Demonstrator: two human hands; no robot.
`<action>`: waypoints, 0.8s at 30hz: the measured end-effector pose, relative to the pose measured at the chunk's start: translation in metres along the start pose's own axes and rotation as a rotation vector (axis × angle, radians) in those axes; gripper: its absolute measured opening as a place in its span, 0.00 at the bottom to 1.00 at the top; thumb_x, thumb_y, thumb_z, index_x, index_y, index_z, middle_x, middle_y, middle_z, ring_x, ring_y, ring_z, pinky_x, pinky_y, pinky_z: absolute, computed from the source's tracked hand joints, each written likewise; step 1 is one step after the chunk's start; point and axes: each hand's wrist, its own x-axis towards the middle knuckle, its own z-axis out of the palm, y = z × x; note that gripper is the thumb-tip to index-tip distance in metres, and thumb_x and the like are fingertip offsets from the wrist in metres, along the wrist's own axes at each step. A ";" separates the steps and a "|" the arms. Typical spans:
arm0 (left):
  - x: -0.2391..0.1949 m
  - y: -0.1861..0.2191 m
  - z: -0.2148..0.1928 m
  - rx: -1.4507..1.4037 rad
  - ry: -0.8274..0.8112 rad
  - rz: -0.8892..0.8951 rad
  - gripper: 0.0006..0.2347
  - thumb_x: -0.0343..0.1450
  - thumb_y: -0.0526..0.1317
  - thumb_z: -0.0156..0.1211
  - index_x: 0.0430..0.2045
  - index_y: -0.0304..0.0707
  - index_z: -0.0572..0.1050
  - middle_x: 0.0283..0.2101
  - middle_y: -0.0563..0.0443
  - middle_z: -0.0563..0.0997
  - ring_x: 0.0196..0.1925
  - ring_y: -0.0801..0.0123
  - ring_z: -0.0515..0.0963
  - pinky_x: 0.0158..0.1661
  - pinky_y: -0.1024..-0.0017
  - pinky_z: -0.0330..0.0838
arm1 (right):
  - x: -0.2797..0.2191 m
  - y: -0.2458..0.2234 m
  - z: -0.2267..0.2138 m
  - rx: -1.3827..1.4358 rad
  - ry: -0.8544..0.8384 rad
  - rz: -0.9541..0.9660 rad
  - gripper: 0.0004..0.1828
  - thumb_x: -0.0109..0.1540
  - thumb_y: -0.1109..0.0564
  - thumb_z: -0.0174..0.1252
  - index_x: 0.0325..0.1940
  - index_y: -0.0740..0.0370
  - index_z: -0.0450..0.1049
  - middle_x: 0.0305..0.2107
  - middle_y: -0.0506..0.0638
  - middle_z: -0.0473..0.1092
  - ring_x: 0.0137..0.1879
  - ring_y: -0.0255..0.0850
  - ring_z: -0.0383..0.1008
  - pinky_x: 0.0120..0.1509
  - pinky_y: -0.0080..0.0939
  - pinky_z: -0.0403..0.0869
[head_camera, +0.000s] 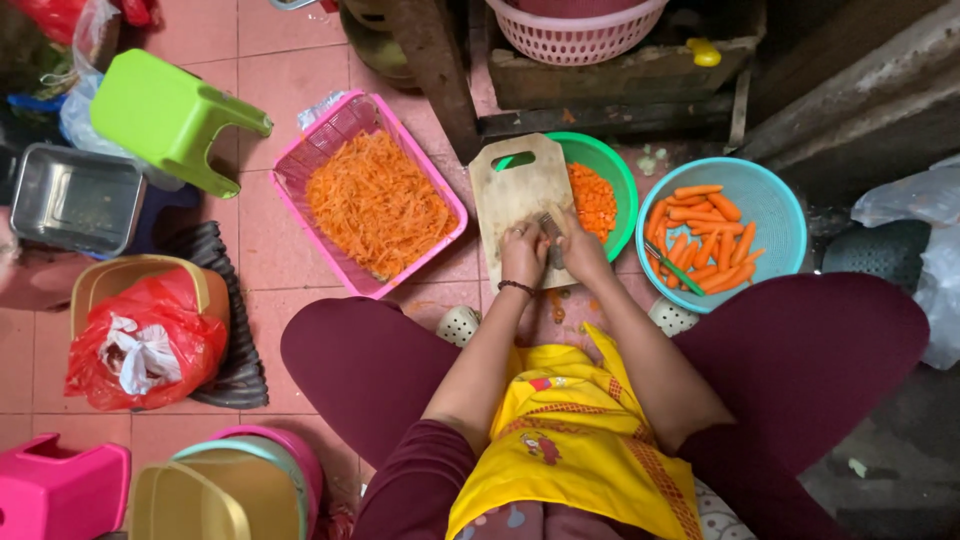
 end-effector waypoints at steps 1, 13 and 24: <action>-0.002 -0.005 0.000 -0.001 0.004 -0.002 0.06 0.65 0.41 0.68 0.28 0.47 0.75 0.40 0.50 0.78 0.48 0.51 0.78 0.51 0.57 0.74 | -0.006 -0.009 -0.004 -0.003 -0.001 -0.003 0.32 0.68 0.55 0.50 0.77 0.53 0.52 0.44 0.83 0.71 0.58 0.76 0.71 0.63 0.70 0.70; -0.001 0.015 -0.019 0.119 0.072 -0.531 0.28 0.56 0.54 0.77 0.40 0.47 0.66 0.52 0.47 0.61 0.58 0.46 0.64 0.53 0.46 0.71 | -0.016 0.000 -0.004 -0.329 -0.005 0.099 0.29 0.70 0.55 0.44 0.75 0.48 0.45 0.40 0.70 0.77 0.52 0.66 0.79 0.56 0.65 0.76; 0.003 -0.001 0.022 -0.246 -0.090 -0.307 0.12 0.64 0.35 0.70 0.39 0.47 0.80 0.42 0.47 0.74 0.48 0.46 0.81 0.51 0.54 0.79 | -0.024 -0.020 -0.019 -0.383 0.017 0.016 0.18 0.70 0.49 0.42 0.63 0.53 0.57 0.37 0.67 0.76 0.47 0.67 0.79 0.52 0.67 0.76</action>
